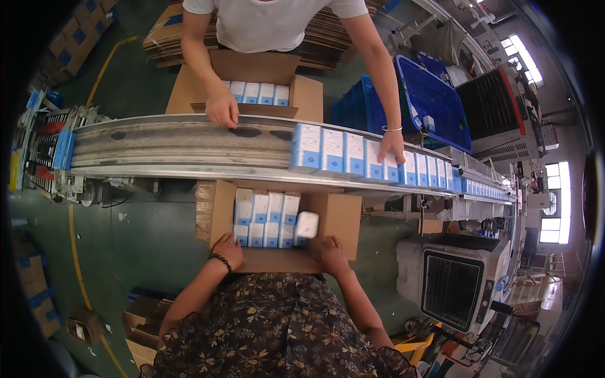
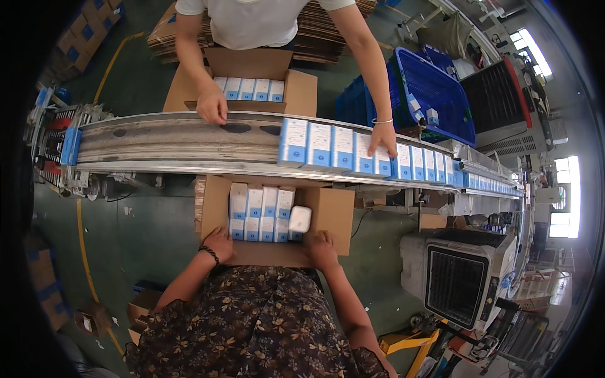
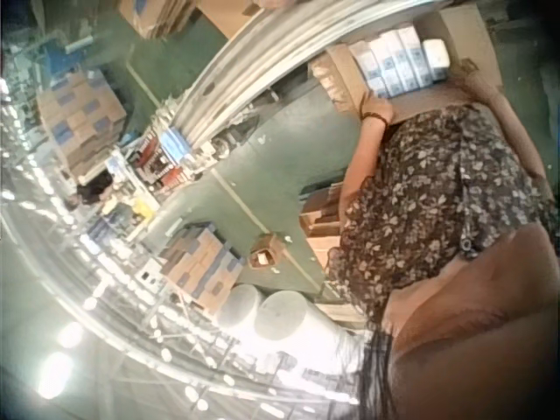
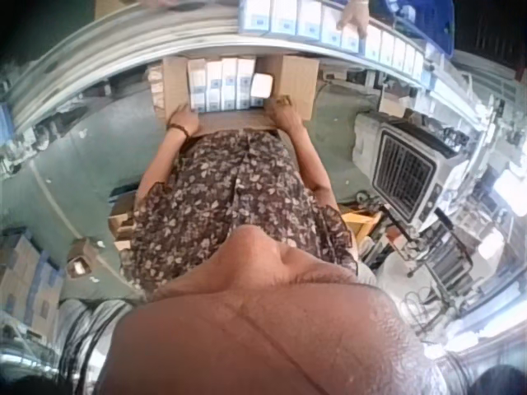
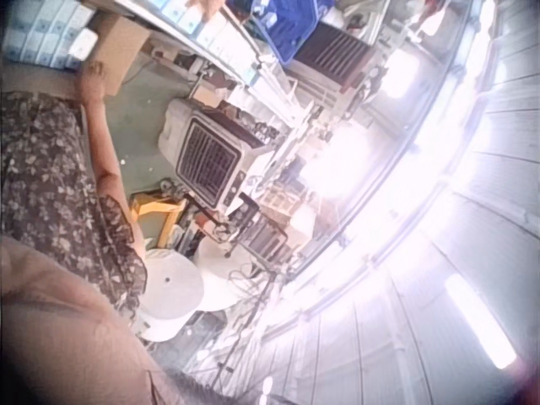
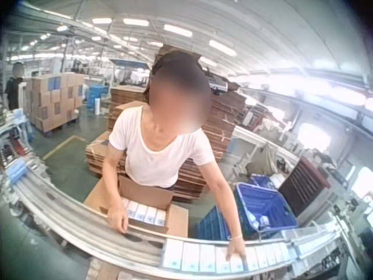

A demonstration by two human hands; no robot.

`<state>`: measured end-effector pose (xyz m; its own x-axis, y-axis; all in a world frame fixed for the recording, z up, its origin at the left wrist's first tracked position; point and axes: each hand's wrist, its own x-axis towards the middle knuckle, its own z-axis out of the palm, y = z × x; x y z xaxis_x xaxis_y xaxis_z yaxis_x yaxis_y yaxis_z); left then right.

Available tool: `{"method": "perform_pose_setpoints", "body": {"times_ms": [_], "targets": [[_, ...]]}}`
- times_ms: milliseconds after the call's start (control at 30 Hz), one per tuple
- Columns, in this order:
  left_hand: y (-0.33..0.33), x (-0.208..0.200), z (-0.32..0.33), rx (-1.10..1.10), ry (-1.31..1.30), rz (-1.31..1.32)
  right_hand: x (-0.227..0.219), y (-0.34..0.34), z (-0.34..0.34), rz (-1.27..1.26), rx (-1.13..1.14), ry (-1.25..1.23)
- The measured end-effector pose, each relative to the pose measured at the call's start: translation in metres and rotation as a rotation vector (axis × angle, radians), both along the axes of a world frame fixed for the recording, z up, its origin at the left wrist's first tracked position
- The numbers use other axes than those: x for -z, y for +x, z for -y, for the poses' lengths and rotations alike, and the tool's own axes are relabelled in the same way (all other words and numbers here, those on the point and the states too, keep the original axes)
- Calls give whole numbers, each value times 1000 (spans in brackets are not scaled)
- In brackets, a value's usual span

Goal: The person assembles cardboard boxes and fills them with rows of blue-and-white packages taken from a conveyor belt, then moves the full boxes onto a roller track for sealing.

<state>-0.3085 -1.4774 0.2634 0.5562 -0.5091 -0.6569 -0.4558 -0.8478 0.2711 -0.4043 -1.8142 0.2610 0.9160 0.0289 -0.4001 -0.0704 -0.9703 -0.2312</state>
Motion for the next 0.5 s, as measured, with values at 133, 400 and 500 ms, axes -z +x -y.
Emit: {"method": "perform_pose_setpoints", "body": {"times_ms": [133, 400, 500], "targets": [[23, -30, 27, 90, -95, -111, -26, 44, -20, -242, -60, 147], [40, 40, 59, 17, 229, -141, 85, 43, -41, -165, -184, -137], [42, 68, 62, -18, 299, -119, 99, 83, -30, 139, -169, -236]]}}
